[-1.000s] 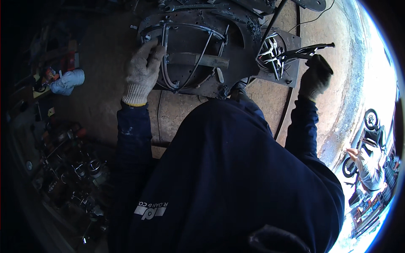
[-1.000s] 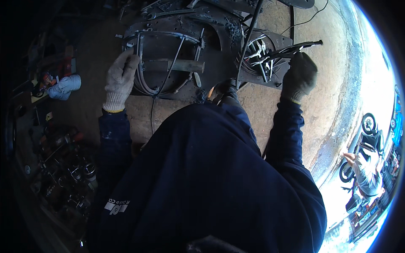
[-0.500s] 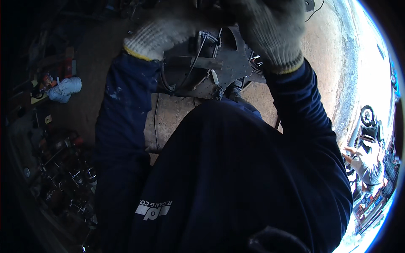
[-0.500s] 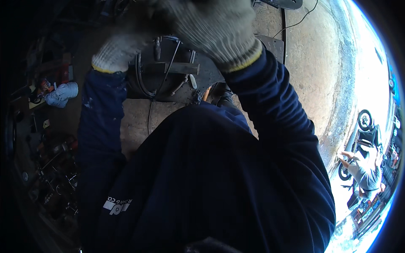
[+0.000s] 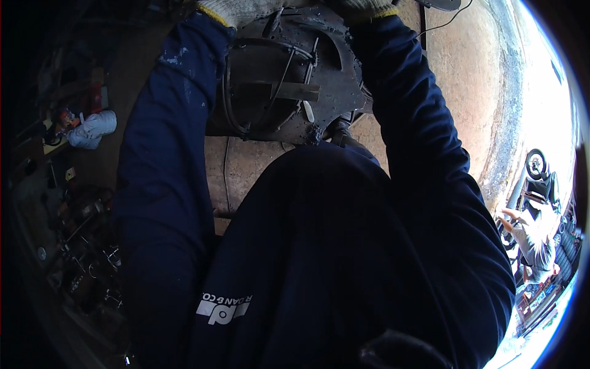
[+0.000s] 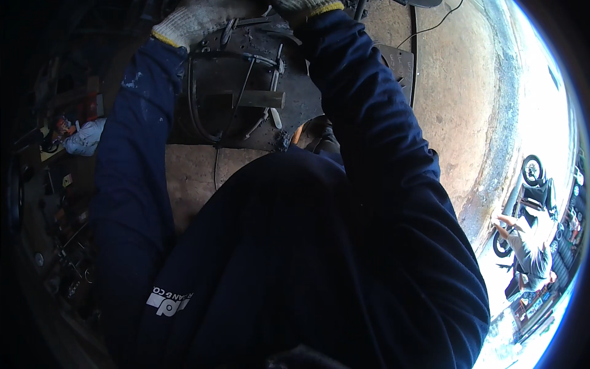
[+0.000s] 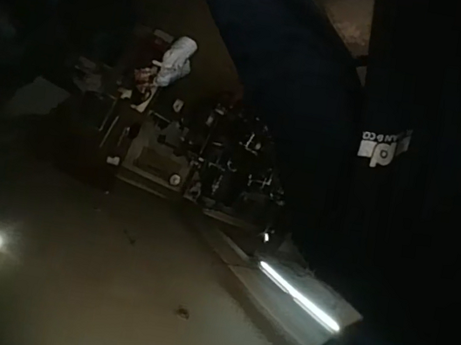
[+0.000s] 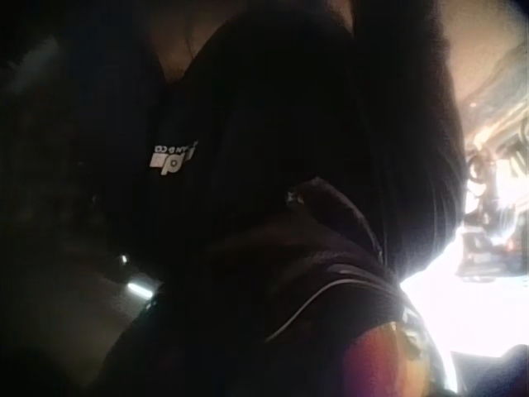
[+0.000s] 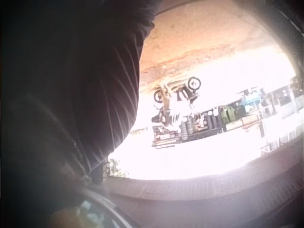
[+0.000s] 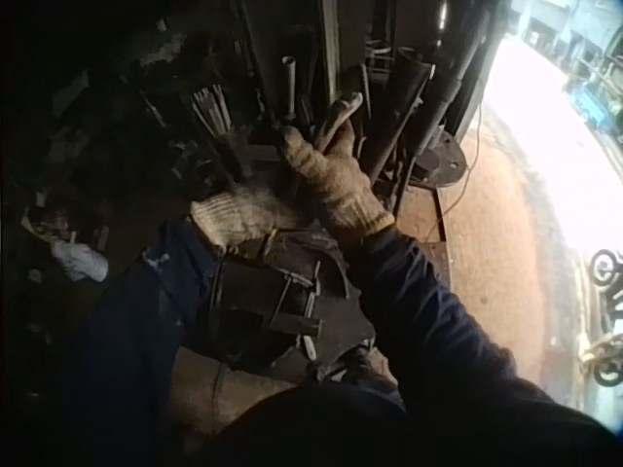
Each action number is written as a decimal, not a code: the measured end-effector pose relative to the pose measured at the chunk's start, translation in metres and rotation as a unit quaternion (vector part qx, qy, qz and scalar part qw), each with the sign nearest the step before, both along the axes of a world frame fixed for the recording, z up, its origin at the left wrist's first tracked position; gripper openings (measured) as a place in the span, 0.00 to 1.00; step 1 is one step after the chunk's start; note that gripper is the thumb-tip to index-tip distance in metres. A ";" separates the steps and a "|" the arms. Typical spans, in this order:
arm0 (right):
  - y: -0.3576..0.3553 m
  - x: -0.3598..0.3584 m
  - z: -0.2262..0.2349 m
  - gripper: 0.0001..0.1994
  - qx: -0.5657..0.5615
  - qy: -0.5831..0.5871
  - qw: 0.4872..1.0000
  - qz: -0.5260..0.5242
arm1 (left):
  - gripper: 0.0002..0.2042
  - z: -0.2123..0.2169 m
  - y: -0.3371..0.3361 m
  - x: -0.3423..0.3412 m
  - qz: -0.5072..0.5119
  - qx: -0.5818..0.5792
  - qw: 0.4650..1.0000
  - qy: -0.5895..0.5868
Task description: The person assembles a metal structure by aligning curved pipes and flat plates, using a welding torch to join the components while wearing protective gloves. The person subsequently uses a wrench to tighten bolts on the assembled frame.
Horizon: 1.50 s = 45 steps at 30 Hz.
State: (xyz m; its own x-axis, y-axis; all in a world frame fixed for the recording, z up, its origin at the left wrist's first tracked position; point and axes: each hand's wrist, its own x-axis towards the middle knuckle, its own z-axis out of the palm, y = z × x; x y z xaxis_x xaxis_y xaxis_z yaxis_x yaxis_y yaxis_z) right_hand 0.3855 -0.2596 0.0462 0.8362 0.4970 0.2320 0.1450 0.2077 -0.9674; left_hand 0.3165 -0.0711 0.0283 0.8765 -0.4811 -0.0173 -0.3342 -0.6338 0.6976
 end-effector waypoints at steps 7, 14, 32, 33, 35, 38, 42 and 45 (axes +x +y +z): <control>0.001 0.005 -0.011 0.59 0.009 0.071 0.997 0.020 | 0.23 0.001 -0.002 0.007 -0.026 0.001 1.000 0.014; 0.004 0.004 -0.013 0.67 0.037 0.129 0.989 0.064 | 0.22 0.007 -0.008 0.003 -0.017 0.032 0.999 0.019; 0.011 -0.007 -0.020 0.46 0.093 0.349 0.926 0.108 | 0.08 -0.014 0.004 -0.008 -0.104 0.295 0.943 -0.114; 0.011 -0.003 -0.023 0.47 0.102 0.348 0.927 0.098 | 0.08 -0.018 0.005 -0.006 -0.104 0.315 0.938 -0.102; 0.030 -0.002 -0.031 0.49 0.123 0.351 0.923 0.095 | 0.08 -0.033 0.021 -0.013 -0.102 0.313 0.935 -0.132; 0.034 -0.002 -0.027 0.48 0.105 0.314 0.941 0.072 | 0.08 -0.031 0.028 -0.010 -0.118 0.318 0.929 -0.150; 0.033 -0.003 -0.035 0.38 0.101 0.274 0.954 0.065 | 0.07 -0.027 0.002 -0.017 0.083 0.231 0.969 -0.020; 0.032 0.004 -0.050 0.26 0.073 0.299 0.950 0.055 | 0.07 0.000 -0.013 -0.012 0.056 0.179 0.981 0.055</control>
